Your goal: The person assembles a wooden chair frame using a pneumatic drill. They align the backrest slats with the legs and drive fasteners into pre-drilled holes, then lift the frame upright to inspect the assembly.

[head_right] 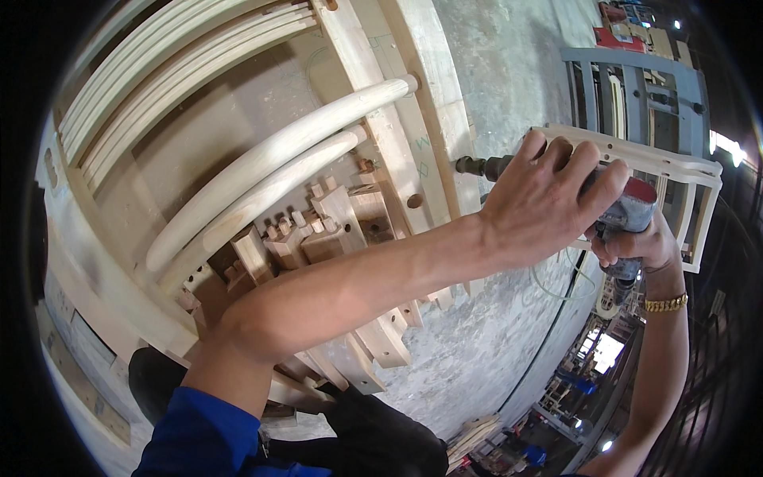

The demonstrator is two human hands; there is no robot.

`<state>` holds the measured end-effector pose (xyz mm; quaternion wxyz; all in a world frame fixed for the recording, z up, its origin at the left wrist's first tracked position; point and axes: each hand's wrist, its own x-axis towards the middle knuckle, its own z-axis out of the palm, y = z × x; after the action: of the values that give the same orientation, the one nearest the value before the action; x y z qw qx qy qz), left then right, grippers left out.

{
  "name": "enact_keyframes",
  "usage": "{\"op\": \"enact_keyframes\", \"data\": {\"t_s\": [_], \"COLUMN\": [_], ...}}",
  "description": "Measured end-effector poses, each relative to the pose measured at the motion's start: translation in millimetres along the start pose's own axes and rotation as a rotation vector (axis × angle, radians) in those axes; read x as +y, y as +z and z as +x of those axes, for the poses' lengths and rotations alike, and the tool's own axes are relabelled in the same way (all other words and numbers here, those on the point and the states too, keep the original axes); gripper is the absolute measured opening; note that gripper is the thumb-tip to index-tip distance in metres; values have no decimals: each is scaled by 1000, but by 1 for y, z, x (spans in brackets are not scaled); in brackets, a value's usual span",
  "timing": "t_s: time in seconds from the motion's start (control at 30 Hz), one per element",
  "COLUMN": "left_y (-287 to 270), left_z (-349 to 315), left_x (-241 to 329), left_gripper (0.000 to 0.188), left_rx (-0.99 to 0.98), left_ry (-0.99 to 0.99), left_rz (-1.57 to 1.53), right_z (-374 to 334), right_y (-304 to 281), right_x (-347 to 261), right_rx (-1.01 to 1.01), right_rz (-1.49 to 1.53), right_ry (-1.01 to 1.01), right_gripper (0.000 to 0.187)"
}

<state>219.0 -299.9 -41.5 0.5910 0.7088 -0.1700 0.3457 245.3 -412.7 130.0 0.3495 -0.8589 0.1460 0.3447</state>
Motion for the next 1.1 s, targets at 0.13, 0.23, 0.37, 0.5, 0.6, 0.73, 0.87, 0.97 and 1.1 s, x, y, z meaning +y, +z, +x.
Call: {"op": "enact_keyframes", "data": {"t_s": [0.13,0.23,0.37,0.5,0.6,0.73,0.87,0.97,1.1], "left_y": [-1,0,0,-2,-3,-1,-1,-2,-2], "left_z": [-4,-5,-7,-6,-1,0,-4,-4,-1], "left_x": [1,5,8,4,2,-4,-4,-6,-8], "left_gripper": [68,61,57,60,66,75,73,65,55], "left_rx": [32,90,106,115,102,87,75,85,83], "left_ry": [-6,10,-3,-3,4,51,59,65,64], "left_rz": [-66,42,2,-20,-27,-17,3,14,-41], "right_z": [-4,-8,-14,-11,-6,-1,1,3,5], "right_y": [1,8,11,16,8,6,12,10,11], "right_x": [7,12,9,-2,-9,-1,3,3,-5], "right_rx": [-5,-6,13,7,-36,-43,-59,-86,-115], "right_rz": [26,62,-29,-2,-18,22,15,10,53], "right_ry": [14,19,4,50,27,-11,-21,-20,-44], "right_gripper": [50,51,48,45,47,48,47,45,47]}}
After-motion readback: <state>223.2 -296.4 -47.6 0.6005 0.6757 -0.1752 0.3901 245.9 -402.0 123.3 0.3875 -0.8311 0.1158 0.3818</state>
